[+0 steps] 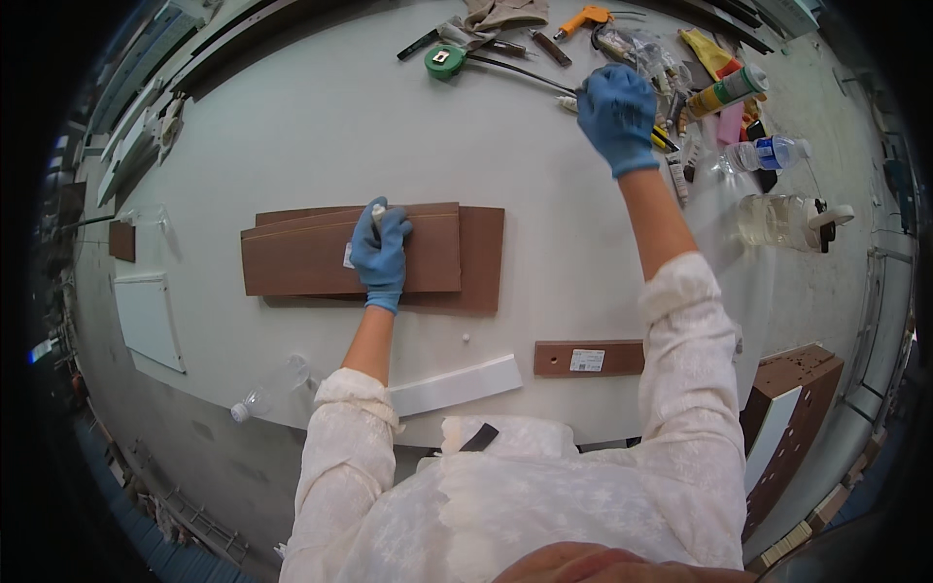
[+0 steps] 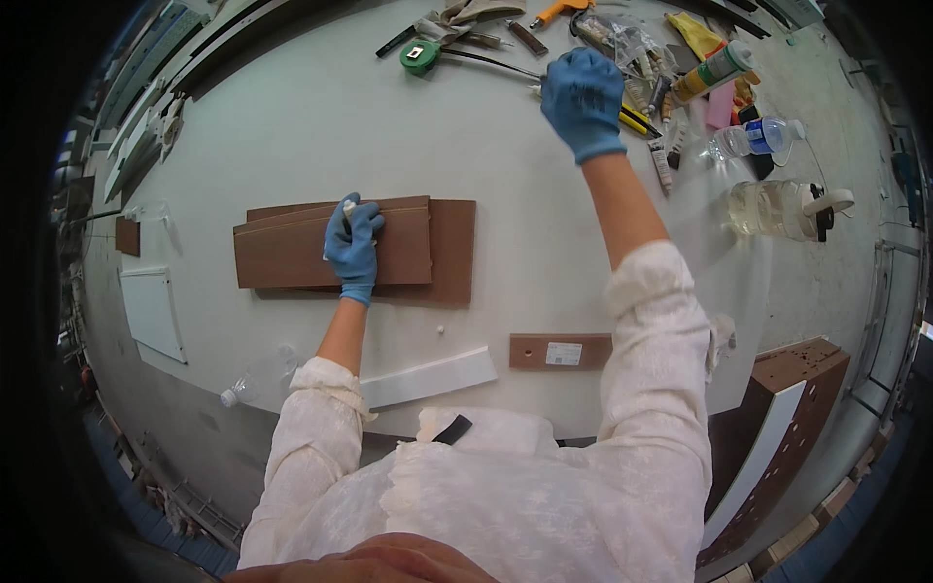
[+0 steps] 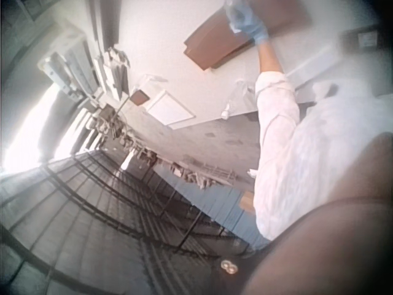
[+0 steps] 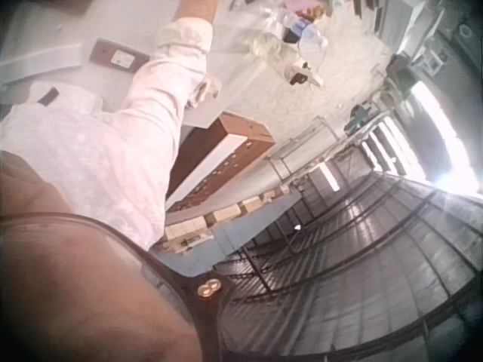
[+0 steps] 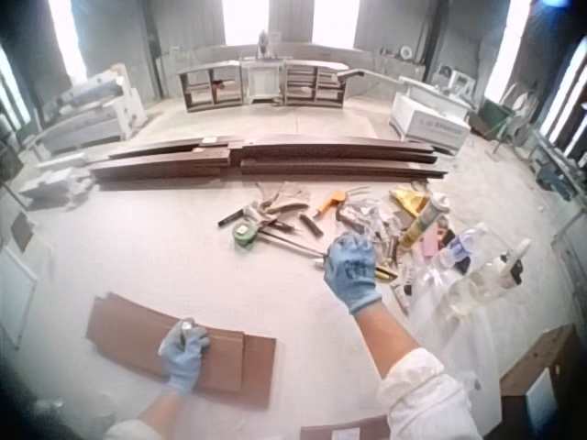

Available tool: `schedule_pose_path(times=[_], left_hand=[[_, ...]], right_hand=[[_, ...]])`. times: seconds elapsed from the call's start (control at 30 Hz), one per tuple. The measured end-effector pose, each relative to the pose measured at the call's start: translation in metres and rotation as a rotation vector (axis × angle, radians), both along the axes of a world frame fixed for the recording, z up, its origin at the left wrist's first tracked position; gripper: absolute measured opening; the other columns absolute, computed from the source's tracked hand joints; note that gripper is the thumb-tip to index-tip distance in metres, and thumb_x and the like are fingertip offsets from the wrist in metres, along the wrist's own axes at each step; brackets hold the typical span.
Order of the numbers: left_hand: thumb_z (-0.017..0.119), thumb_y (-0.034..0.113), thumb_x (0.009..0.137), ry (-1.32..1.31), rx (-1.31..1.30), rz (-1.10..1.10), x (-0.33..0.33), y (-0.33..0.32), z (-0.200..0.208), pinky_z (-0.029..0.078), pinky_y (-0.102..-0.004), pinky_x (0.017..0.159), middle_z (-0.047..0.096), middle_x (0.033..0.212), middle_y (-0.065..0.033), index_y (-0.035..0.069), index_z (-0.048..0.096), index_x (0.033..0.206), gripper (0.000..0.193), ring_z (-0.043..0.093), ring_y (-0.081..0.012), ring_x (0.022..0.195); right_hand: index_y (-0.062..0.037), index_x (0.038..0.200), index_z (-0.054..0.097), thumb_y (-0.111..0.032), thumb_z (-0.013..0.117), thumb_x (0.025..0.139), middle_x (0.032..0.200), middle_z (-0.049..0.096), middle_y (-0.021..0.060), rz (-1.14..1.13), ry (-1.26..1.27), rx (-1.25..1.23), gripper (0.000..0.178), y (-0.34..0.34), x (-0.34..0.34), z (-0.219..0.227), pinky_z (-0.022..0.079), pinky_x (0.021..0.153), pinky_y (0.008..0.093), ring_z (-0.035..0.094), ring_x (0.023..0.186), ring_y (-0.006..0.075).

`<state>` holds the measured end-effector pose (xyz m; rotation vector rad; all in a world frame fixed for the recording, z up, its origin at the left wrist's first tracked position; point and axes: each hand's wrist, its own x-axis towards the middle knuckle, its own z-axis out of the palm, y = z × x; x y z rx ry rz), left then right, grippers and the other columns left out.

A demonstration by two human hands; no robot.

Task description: The person opens several small adhesive tubes and applies the adhesive along the edge of a white curved panel. They handle multiple tubes, open them, and apply the substance in a controlled manner on the panel's edge.

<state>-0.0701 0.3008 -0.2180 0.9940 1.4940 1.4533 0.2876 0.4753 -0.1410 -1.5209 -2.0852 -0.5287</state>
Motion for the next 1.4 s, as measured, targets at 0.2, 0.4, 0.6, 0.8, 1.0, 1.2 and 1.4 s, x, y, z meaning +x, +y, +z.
schedule_pose_path(times=[0.2,0.4,0.6,0.8,1.0,1.2,1.4], left_hand=[[0.068,0.021,0.103,-0.226,-0.136,-0.034,-0.012,0.003,0.026,0.062,-0.0284,0.074,0.073,0.107,-0.0124,-0.005,0.062,0.128,0.037,0.073,-0.0185,0.084],[0.062,0.021,0.106,-0.479,-0.006,-0.101,-0.009,-0.069,0.061,0.068,-0.0416,0.080,0.071,0.120,-0.0185,-0.007,0.063,0.126,0.034,0.076,-0.0291,0.097],[0.063,0.024,0.106,-0.458,-0.201,-0.295,-0.020,-0.185,0.089,0.065,-0.0366,0.077,0.073,0.113,-0.0196,-0.007,0.063,0.127,0.039,0.075,-0.0257,0.091],[0.063,0.024,0.105,-0.390,-0.416,-0.424,-0.033,-0.247,0.099,0.063,-0.0332,0.073,0.074,0.104,-0.0190,-0.007,0.064,0.125,0.037,0.074,-0.0227,0.079],[0.063,0.023,0.105,-0.371,-0.413,-0.442,0.012,-0.246,0.115,0.061,-0.0299,0.073,0.074,0.101,-0.0176,-0.009,0.063,0.126,0.038,0.074,-0.0222,0.080],[0.063,0.023,0.106,-0.415,-0.335,-0.547,0.054,-0.234,0.142,0.061,-0.0301,0.074,0.075,0.106,-0.0197,-0.009,0.062,0.130,0.041,0.075,-0.0226,0.083],[0.058,0.023,0.109,-0.383,-0.265,-0.633,0.040,-0.248,0.196,0.062,-0.0305,0.074,0.077,0.101,-0.0155,-0.005,0.065,0.129,0.036,0.074,-0.0185,0.078]], right_hand=[[-0.0082,0.091,0.055,-0.006,0.069,0.080,0.132,0.068,0.0138,0.178,0.153,-0.090,0.018,-0.144,-0.068,0.034,0.057,0.069,0.0442,0.069,0.080,0.0331],[-0.0077,0.091,0.056,-0.008,0.069,0.083,0.127,0.069,0.0147,0.056,0.306,-0.043,0.015,-0.249,-0.084,0.047,0.056,0.069,0.0456,0.069,0.079,0.0338],[-0.0067,0.113,0.063,-0.006,0.067,0.086,0.123,0.069,0.0157,-0.547,0.275,0.031,0.028,-0.384,0.033,0.030,0.058,0.077,0.0444,0.071,0.091,0.0372],[-0.0089,0.131,0.059,-0.010,0.068,0.089,0.131,0.064,0.0139,-1.137,0.043,-0.228,0.043,-0.499,0.126,-0.003,0.060,0.082,0.0450,0.072,0.101,0.0345],[-0.0080,0.131,0.061,-0.017,0.058,0.097,0.147,0.053,0.0128,-1.306,-0.081,-0.721,0.035,-0.495,0.153,-0.093,0.061,0.072,0.0527,0.074,0.100,0.0331],[-0.0108,0.136,0.060,-0.012,0.050,0.097,0.119,0.071,0.0234,-1.115,0.033,-0.860,0.040,-0.508,0.197,-0.065,0.059,0.087,0.0545,0.069,0.109,0.0436],[-0.0035,0.137,0.060,-0.010,0.053,0.098,0.115,0.074,0.0149,-0.804,0.983,-0.597,0.040,-0.530,0.100,0.038,0.055,0.078,0.0348,0.072,0.091,0.0227]])
